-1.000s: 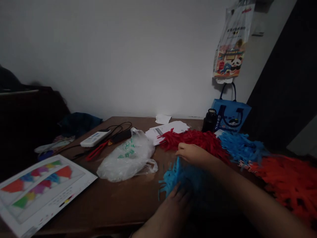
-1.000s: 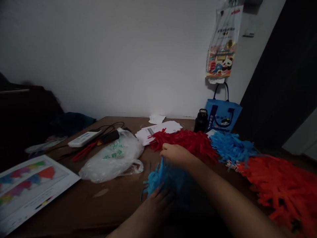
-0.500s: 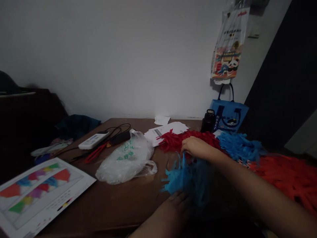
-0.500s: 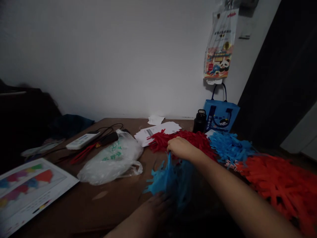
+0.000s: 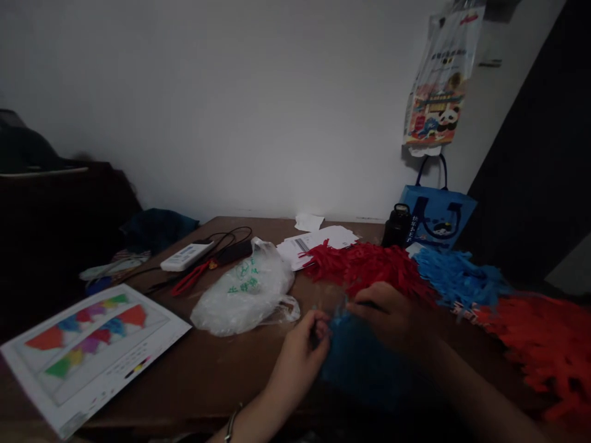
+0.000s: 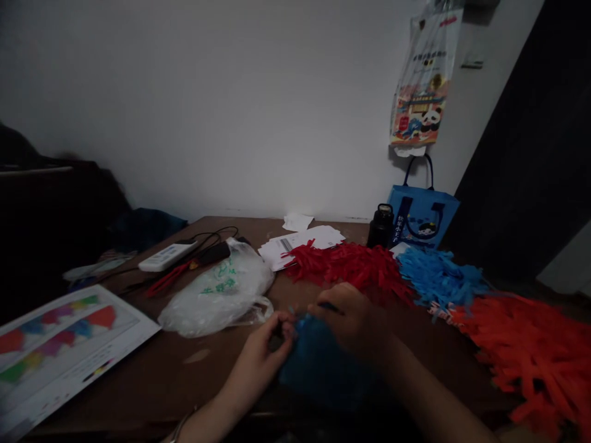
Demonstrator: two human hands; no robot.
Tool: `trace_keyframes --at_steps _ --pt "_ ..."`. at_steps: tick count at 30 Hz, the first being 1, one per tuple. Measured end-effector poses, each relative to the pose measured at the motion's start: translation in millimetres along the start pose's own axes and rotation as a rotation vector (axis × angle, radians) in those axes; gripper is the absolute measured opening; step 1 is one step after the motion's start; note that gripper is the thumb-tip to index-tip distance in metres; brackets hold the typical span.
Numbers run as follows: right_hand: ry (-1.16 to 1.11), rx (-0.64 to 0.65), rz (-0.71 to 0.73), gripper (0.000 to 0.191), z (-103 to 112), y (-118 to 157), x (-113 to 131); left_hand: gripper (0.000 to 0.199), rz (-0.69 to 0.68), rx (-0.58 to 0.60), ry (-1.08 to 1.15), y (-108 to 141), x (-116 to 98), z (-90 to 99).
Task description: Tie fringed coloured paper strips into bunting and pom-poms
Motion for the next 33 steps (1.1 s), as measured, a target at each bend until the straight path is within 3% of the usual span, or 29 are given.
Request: trace_keyframes --at_steps 8,15,19,22,27,33 --pt "-0.334 0.257 -0.259 0.023 -40 52 -1 0.018 -0.045 -0.080 0.021 4 5 12.0" --pt "0.162 -0.044 -0.244 0.022 -37 55 3 0.016 -0.108 0.017 -0.016 5 2 11.2" --pt "0.238 -0.158 -0.275 0.019 -24 54 4 0.015 -0.077 0.071 -0.043 3 0 9.9" --pt "0.259 -0.170 -0.228 0.021 -18 52 15 0.014 -0.061 0.062 -0.043 2 -2 6.1" --pt "0.255 -0.069 -0.146 0.032 -24 51 28 0.012 -0.135 0.036 -0.202 3 -5 2.3" --pt "0.265 -0.043 -0.131 0.032 -31 57 27 0.029 -0.175 0.071 -0.418 5 0 4.6"
Point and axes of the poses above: each hand's wrist, its own y-axis away from the middle knuckle, its own z-axis out of the back of the hand, x = y × z, the point moved 5 cm from there along -y, towards the middle knuckle, and after that the axes turned 15 degrees about x, right-handed, at the moved point
